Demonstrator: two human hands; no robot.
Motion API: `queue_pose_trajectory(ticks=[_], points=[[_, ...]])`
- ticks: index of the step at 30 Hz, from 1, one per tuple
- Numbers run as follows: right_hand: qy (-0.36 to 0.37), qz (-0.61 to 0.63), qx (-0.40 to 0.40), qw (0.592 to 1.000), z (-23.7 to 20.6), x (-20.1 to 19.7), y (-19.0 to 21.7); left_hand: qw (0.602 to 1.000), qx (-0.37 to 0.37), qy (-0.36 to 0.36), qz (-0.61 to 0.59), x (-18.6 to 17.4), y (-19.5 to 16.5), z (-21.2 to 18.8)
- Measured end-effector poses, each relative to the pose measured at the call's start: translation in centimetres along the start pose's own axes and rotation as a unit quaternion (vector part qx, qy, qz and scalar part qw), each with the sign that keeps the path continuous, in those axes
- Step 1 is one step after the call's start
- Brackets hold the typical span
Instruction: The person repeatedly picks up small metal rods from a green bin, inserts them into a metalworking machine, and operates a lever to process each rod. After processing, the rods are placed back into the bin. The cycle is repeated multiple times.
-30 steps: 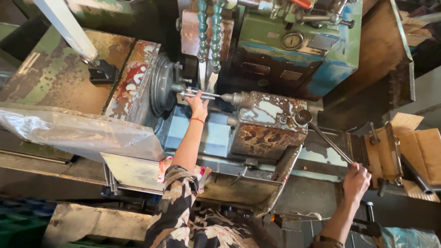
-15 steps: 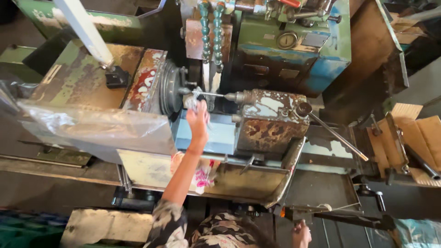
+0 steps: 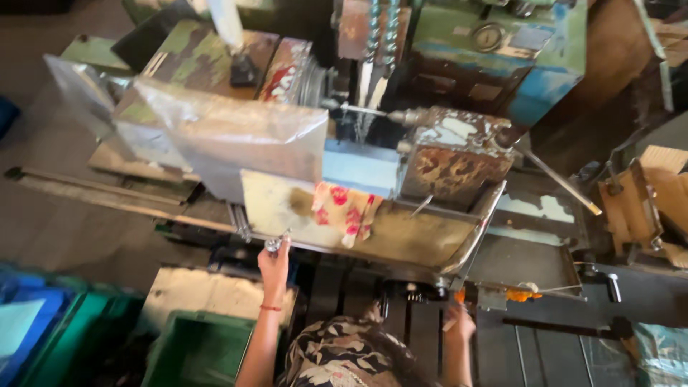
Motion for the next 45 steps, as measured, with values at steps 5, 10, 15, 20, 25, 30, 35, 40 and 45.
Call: queue_pose_trajectory(ticks=[5, 10, 15, 20, 25, 30, 35, 40, 45], points=[[0.229, -0.233, 0.078, 0.942, -8.1, 14.3, -8.8, 0.928, 0.014, -0.003, 0.373, -7.9, -1.9, -6.9], [0.55, -0.242, 0.017, 0.799, -21.0, 29.6, -14.8, 0.994, -0.064, -0.063, 0.064, -12.0, 1.1, -10.0], [0.683, -0.184, -0.012, 0.706, -30.5, 35.2, -17.5, 0.984, -0.113, -0.101, -0.089, -13.3, 3.7, -12.3], [0.59, -0.173, 0.078, 0.785, -31.6, 34.8, -19.3, 0.979, -0.069, -0.156, -0.108, -15.9, 2.1, -14.5], [0.658, -0.26, -0.119, 0.697, -34.7, 35.2, -17.9, 0.982, 0.044, -0.181, -0.042, -17.8, -1.1, -17.3], [0.645, -0.3, 0.029, 0.702, -35.0, 33.7, -19.9, 0.889, 0.27, -0.179, 0.325, -17.0, -6.6, -21.4], [0.638, -0.256, 0.0, 0.726, -38.3, 33.6, -19.6, 0.964, 0.06, -0.26, -0.01, -20.3, -0.6, -20.4], [0.669, -0.158, -0.184, 0.703, -41.3, 34.0, -17.7, 0.951, 0.028, -0.283, -0.121, -20.7, 0.3, -20.0], [0.595, -0.169, -0.105, 0.779, -38.6, 33.6, -19.1, 0.984, -0.038, -0.128, -0.118, -18.3, 0.1, -20.8]])
Point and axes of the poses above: each hand's wrist, its own z-axis towards the middle knuckle, its own x-axis out of the palm, y = z × x, the point moved 9 cm from there along z, towards the middle knuckle, and after that the axes turned 8 degrees about y, right-handed, at the moved point
